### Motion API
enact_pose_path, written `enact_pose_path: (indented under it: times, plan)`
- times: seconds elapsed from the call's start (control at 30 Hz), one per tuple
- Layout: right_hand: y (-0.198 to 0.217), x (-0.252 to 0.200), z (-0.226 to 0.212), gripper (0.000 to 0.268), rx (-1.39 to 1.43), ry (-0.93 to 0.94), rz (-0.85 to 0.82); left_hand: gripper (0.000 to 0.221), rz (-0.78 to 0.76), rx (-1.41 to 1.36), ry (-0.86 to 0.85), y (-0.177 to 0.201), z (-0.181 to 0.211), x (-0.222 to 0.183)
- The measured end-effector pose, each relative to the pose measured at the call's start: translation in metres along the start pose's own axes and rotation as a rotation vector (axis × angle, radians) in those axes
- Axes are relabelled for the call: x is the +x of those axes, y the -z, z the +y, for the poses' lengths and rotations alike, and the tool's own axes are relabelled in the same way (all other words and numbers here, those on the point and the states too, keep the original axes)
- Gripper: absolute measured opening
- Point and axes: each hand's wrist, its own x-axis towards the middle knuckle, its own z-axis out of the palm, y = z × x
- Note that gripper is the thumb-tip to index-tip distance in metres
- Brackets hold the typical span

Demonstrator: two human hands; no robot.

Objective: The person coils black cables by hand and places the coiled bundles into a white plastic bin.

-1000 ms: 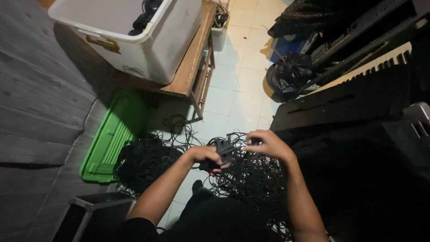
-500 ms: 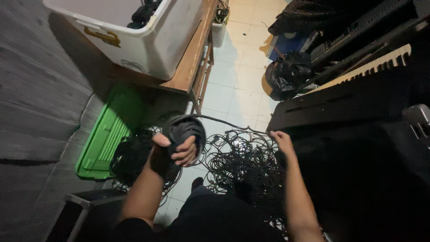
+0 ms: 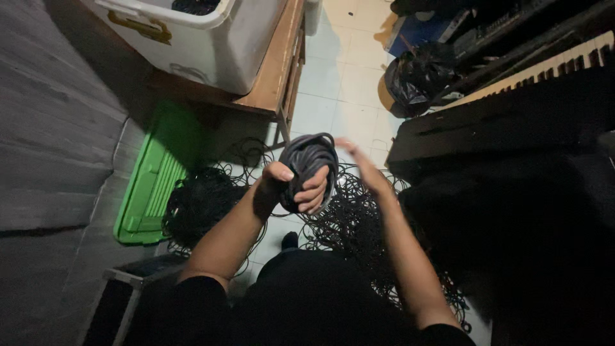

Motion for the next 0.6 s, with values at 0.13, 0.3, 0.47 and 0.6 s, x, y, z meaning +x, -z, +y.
enact_pose_path:
  times: [0.13, 0.3, 0.47, 0.6]
  plan:
    - [-0.065, 0.008, 0.001, 0.047, 0.104, -0.354, -0.307, 0.035, -0.003, 0.05, -0.16, 0.014, 0.033, -0.001]
    - [-0.096, -0.02, -0.011, 0.043, -0.227, -0.229, -0.376, 0.035, 0.49, 0.354, -0.62, 0.037, 0.062, -0.055]
    - [-0.102, -0.027, -0.093, 0.032, -0.436, -0.263, -0.308, 0.041, 0.908, 1.866, -0.477, 0.09, 0.082, -0.105]
    - [-0.095, -0.026, -0.152, 0.022, -0.59, -0.04, -0.219, 0.051, 1.285, 1.568, 0.249, 0.092, 0.076, -0.098]
